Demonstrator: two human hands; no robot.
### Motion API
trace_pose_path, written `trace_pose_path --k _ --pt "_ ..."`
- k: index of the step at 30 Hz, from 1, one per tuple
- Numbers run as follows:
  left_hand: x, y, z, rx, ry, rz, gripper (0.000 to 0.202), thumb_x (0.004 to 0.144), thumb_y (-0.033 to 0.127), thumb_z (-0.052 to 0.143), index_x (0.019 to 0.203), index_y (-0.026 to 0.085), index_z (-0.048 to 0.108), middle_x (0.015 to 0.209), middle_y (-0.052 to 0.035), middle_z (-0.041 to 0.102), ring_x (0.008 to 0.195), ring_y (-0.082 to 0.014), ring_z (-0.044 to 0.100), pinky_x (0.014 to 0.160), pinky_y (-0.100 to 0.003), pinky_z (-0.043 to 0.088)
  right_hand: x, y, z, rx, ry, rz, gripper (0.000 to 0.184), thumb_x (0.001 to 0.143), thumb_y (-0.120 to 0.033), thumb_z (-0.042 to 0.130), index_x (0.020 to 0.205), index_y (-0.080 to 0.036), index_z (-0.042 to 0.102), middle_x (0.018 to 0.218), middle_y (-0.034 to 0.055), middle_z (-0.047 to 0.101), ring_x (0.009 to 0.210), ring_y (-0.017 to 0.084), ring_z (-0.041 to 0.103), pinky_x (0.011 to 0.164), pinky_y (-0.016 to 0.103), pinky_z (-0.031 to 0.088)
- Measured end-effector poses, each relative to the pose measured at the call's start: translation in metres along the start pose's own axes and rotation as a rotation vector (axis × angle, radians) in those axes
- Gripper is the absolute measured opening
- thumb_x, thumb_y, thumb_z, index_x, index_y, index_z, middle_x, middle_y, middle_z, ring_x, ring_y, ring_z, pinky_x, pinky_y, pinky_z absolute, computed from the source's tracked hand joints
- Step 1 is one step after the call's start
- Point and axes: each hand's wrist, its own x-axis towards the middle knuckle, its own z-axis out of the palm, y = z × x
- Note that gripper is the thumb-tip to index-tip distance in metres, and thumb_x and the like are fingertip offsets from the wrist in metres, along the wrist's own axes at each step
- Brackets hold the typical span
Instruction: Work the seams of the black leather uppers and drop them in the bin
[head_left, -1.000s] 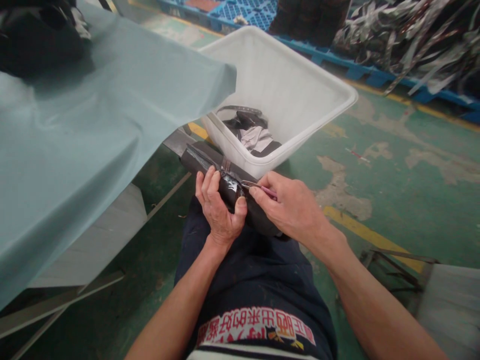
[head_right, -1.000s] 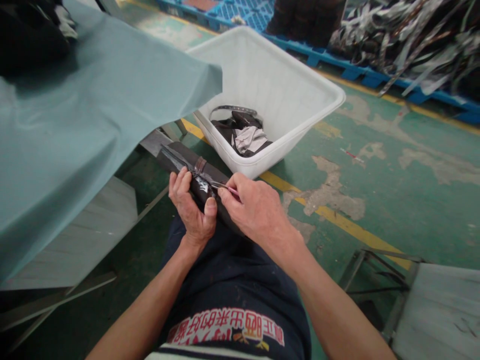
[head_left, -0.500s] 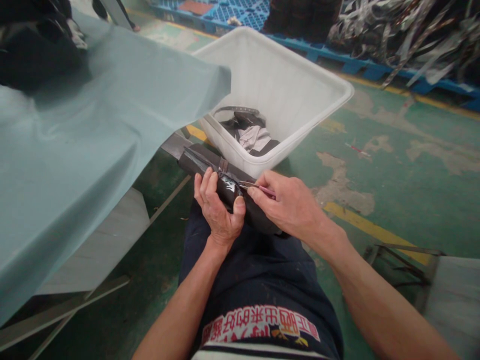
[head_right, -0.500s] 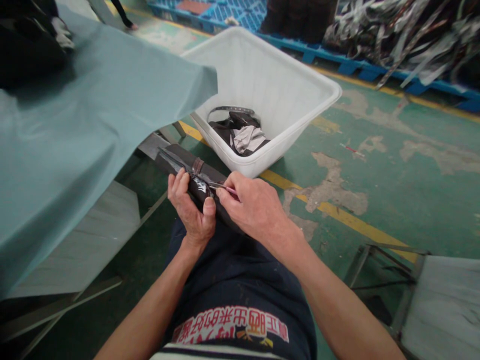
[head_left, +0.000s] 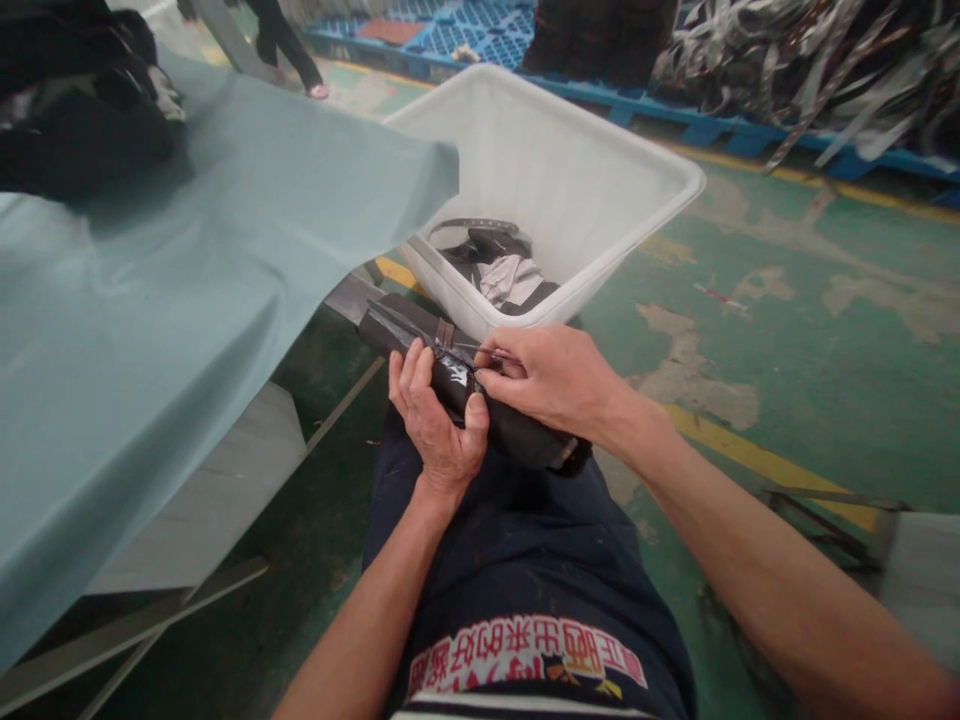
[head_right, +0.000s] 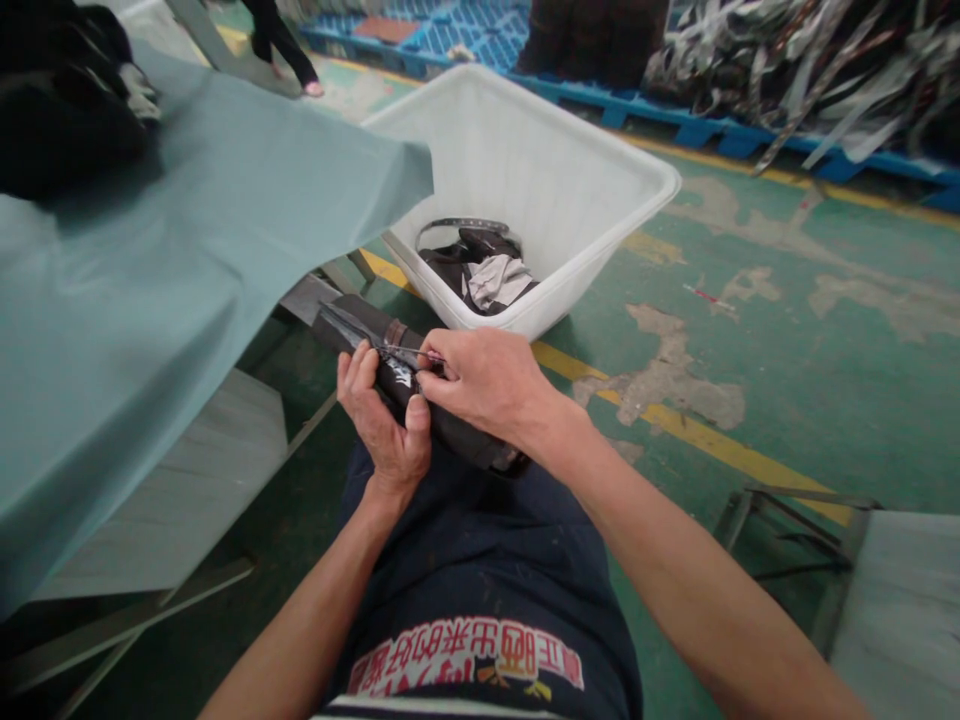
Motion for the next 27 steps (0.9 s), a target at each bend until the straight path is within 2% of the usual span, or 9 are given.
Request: trace_pose_path --k 4,10,13,18,21,23,27 --pt "0.0 0.0 0.0 -0.008 0.007 -0.001 0.065 0.108 0.054 0.046 0.156 0.012 0.046 0.157 -0.0247 0.057 0.16 -0.0377 0.041 0.134 -0.061 0.03 0.005 0.007 0.004 0.036 -0.014 -0.076 0.018 0.095 -0.027 0.062 0.097 -0.019 0.078 0.082 0.0029 0.074 0.073 0.017 0.058 0.067 0.03 0.031" --pt "-0.001 0.001 0.001 0.002 0.005 -0.011 0.066 0.108 0.056 0.044 0.157 0.012 0.046 0.158 -0.0242 0.056 0.161 -0.0373 0.041 0.135 -0.061 0.029 0.013 0.012 0.005 0.104 -0.047 -0.123 0.014 0.092 -0.023 0.062 0.085 -0.017 0.073 0.075 0.0008 0.068 0.066 0.014 0.049 0.064 0.029 0.03" --pt "-0.001 0.001 0.001 0.027 0.003 -0.017 0.066 0.108 0.057 0.042 0.156 0.013 0.046 0.158 -0.0236 0.057 0.161 -0.0372 0.042 0.135 -0.06 0.031 0.015 0.008 0.004 0.045 -0.057 -0.108 0.014 0.09 -0.025 0.064 0.087 -0.018 0.075 0.078 0.0028 0.072 0.068 0.015 0.053 0.065 0.029 0.031" --pt "-0.001 0.002 0.0 0.015 0.004 -0.016 0.065 0.108 0.057 0.044 0.156 0.013 0.046 0.158 -0.0231 0.057 0.161 -0.0365 0.042 0.135 -0.06 0.032 0.014 0.002 0.007 -0.042 -0.015 -0.045 0.022 0.095 -0.032 0.062 0.094 -0.021 0.08 0.086 0.0064 0.078 0.076 0.019 0.06 0.066 0.031 0.031" --pt "-0.001 0.002 -0.001 0.005 -0.007 -0.019 0.064 0.108 0.055 0.044 0.157 0.013 0.046 0.159 -0.0234 0.056 0.162 -0.0359 0.041 0.135 -0.06 0.031 0.015 0.002 0.006 -0.05 -0.034 -0.037 0.019 0.093 -0.032 0.065 0.093 -0.021 0.08 0.089 0.0067 0.078 0.077 0.02 0.06 0.066 0.031 0.03" --pt "-0.002 0.002 -0.002 0.005 -0.014 -0.022 0.065 0.108 0.055 0.044 0.157 0.013 0.045 0.16 -0.0234 0.056 0.162 -0.036 0.041 0.135 -0.06 0.031 0.017 0.004 0.004 -0.007 -0.072 -0.079 0.016 0.092 -0.03 0.065 0.087 -0.02 0.077 0.083 0.0046 0.074 0.074 0.018 0.057 0.066 0.031 0.031" --pt "-0.002 0.002 -0.002 -0.007 -0.006 -0.025 0.065 0.108 0.056 0.046 0.157 0.013 0.046 0.159 -0.0234 0.057 0.162 -0.0364 0.04 0.134 -0.06 0.033 0.019 0.013 0.001 0.17 -0.132 -0.14 0.025 0.096 -0.03 0.059 0.074 -0.019 0.064 0.067 -0.0025 0.057 0.067 0.013 0.048 0.064 0.028 0.031"
